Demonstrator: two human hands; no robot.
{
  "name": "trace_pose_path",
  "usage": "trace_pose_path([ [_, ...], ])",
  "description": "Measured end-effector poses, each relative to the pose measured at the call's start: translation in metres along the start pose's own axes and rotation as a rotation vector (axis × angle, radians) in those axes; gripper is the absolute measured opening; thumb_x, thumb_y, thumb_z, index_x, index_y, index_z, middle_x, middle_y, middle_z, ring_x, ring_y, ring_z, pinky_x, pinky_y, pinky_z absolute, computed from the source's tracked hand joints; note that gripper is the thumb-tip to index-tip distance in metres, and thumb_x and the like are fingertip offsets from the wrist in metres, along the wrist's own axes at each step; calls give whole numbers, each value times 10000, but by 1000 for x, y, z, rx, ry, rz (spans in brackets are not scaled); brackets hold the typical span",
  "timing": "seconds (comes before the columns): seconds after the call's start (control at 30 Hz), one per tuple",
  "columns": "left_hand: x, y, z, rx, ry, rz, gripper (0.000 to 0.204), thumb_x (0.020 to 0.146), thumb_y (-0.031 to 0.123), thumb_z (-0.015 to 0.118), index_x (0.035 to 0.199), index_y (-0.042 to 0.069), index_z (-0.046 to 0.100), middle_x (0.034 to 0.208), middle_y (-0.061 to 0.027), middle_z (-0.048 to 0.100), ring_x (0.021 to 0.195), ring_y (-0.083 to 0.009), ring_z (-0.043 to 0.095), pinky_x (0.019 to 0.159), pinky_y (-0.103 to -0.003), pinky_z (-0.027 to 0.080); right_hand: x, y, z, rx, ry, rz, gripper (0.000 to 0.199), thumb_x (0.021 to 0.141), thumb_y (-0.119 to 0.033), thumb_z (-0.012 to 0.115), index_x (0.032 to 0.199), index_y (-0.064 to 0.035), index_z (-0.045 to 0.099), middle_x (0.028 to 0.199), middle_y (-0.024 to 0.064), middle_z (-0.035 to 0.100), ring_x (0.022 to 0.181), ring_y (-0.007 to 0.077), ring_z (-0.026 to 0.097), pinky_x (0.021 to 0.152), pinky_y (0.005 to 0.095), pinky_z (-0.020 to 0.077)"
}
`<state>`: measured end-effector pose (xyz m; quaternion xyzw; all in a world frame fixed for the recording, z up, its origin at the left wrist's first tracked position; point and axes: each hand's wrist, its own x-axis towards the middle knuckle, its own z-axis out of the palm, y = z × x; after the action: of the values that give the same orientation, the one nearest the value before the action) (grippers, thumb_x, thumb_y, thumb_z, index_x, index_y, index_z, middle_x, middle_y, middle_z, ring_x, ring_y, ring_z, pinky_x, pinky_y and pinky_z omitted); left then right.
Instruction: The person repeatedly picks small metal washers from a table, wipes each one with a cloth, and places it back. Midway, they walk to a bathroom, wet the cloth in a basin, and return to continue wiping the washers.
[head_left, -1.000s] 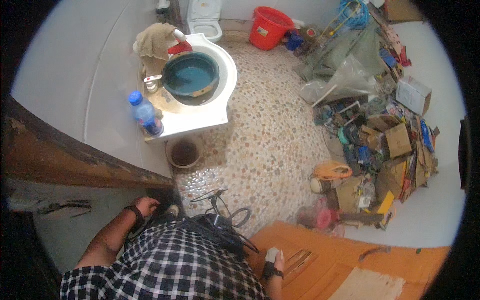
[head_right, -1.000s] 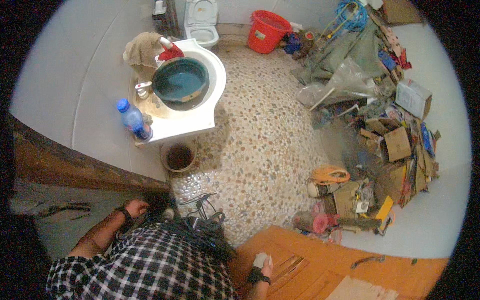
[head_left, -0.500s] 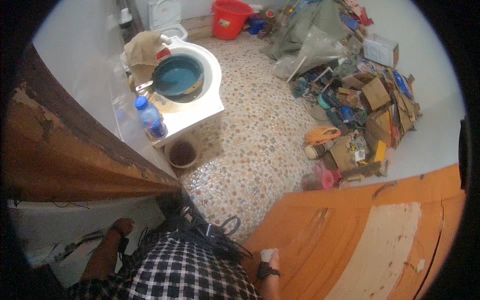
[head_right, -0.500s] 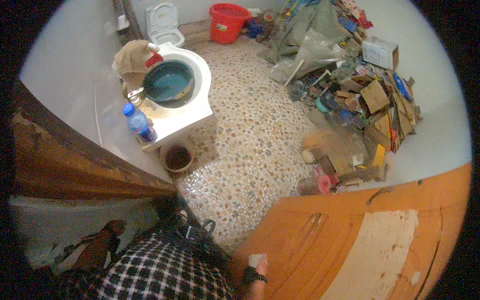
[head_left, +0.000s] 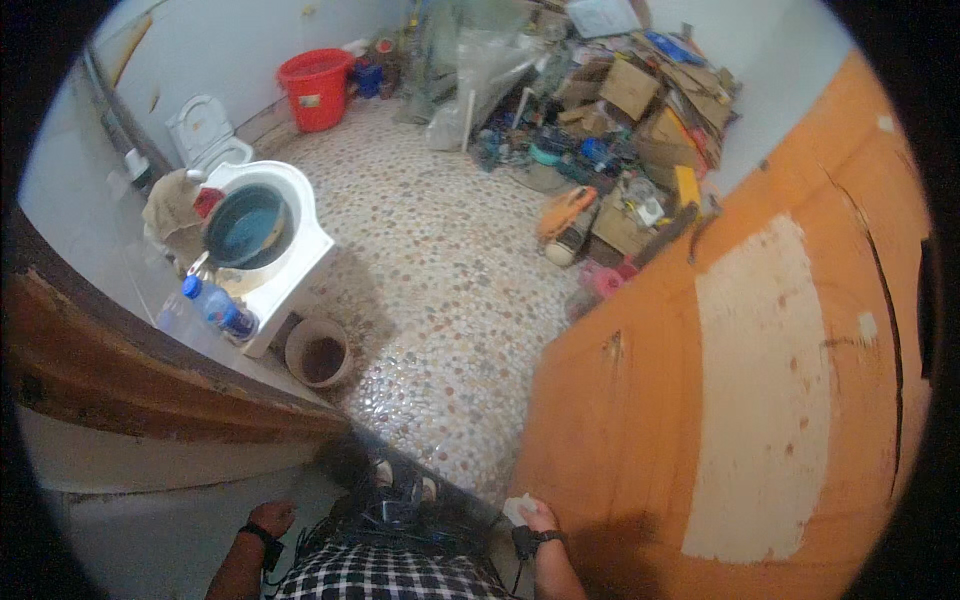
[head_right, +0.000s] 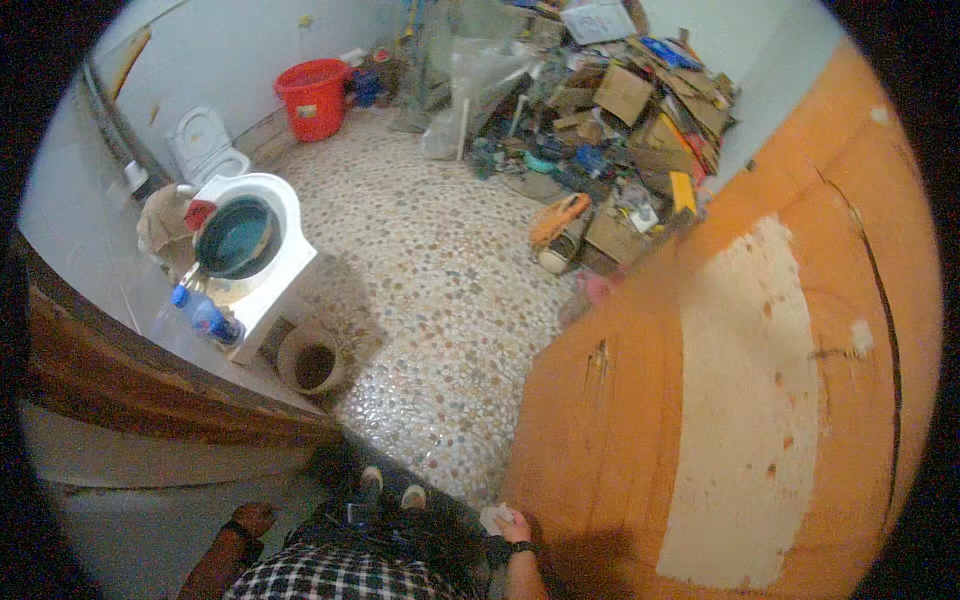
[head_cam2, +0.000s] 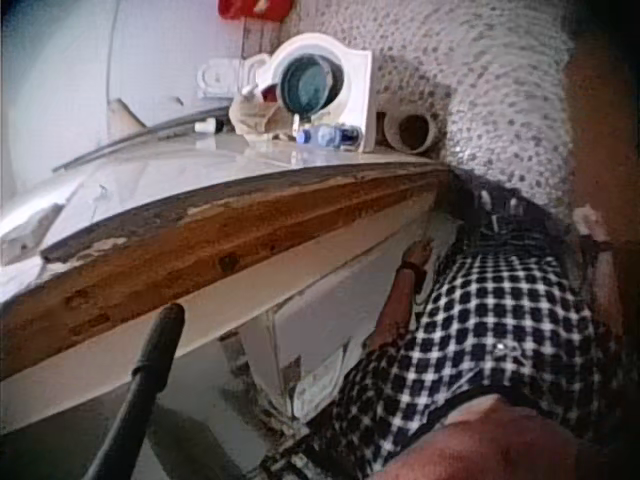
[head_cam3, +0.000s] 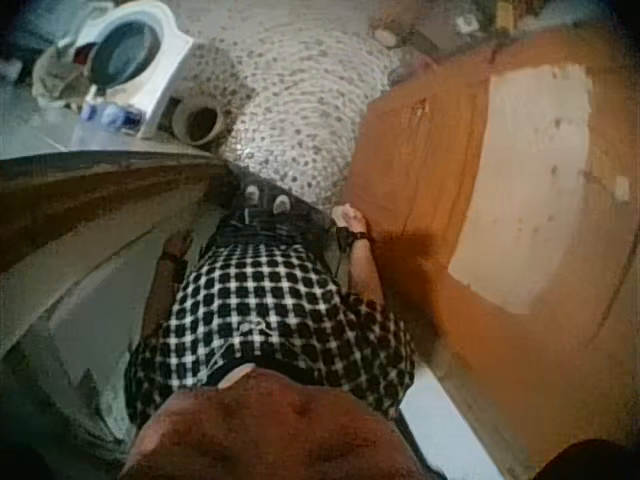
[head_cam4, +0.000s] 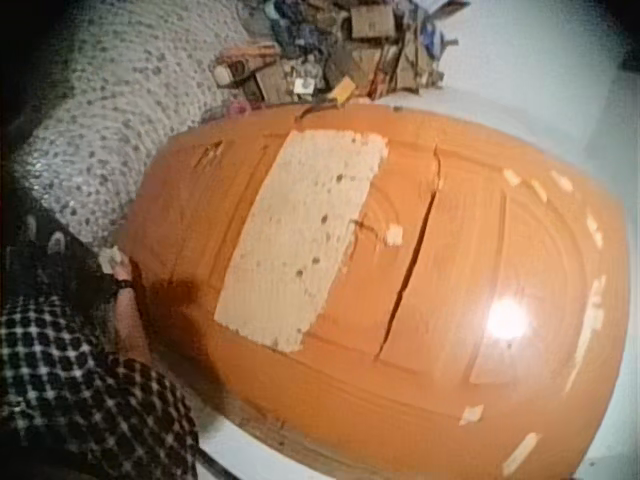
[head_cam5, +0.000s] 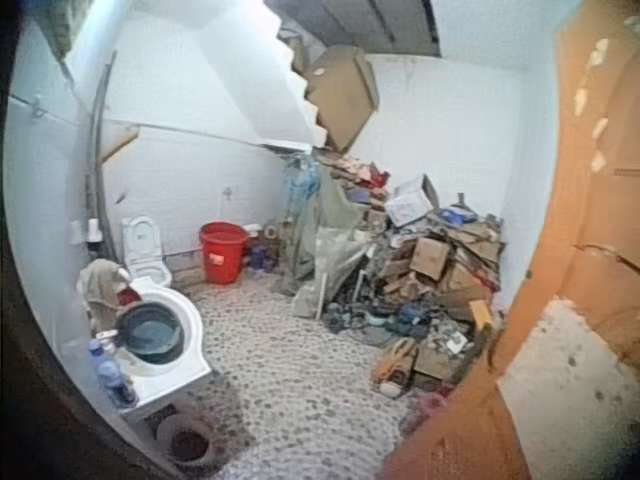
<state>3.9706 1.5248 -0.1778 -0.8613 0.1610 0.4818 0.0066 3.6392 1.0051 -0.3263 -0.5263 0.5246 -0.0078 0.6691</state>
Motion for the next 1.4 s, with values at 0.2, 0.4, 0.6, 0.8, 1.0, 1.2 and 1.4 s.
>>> trace_pose_path([
  [0.2,23,-12,-21,602,253,131,407,958,311,504,1325,137,532,1276,-108,590,1135,-308,555,997,-430,445,-76,58,-13,-170,217,-67,580,708,-269,841,1176,-22,603,999,76,685,900,199,643,815,358,517],
  [0.4,119,-59,-23,-431,577,275,487,920,224,538,1392,144,448,1250,-139,580,1132,-338,538,973,-446,443,-161,181,4,-138,575,260,703,718,-240,811,1257,48,464,986,134,690,896,267,663,837,409,521],
  [0.6,129,-87,-10,129,799,563,564,850,151,607,1391,134,447,1186,-178,604,1083,-371,561,928,-477,462,-309,261,92,297,615,236,436,830,-177,718,1183,26,561,1154,141,632,1014,241,619,795,376,514],
  [0.8,93,-89,0,159,371,480,402,790,126,629,1187,193,635,1081,-150,639,1013,-335,613,876,-453,497,-432,255,179,-1,602,434,496,879,-357,641,1243,-30,559,1227,135,624,1079,257,610,894,408,493],
  [1.0,96,-123,48,256,194,352,376,752,157,658,1122,228,665,1023,-134,662,1007,-321,625,882,-443,507,-489,263,179,-684,393,436,428,858,-398,644,1152,-88,621,1157,87,661,992,238,646,895,404,500],
  [1.2,68,-174,87,376,135,445,353,737,190,665,1087,238,683,1013,-127,679,975,-311,640,883,-439,514,-502,335,182,353,940,133,451,775,-402,739,1075,-74,666,1026,138,696,939,266,662,833,367,521],
  [1.4,74,-202,137,489,59,381,339,740,226,681,1078,201,686,917,-119,700,883,-293,664,824,-429,543,-513,417,139,-150,759,282,411,822,-403,672,1104,-103,665,1110,134,665,1020,290,627,895,415,497],
])
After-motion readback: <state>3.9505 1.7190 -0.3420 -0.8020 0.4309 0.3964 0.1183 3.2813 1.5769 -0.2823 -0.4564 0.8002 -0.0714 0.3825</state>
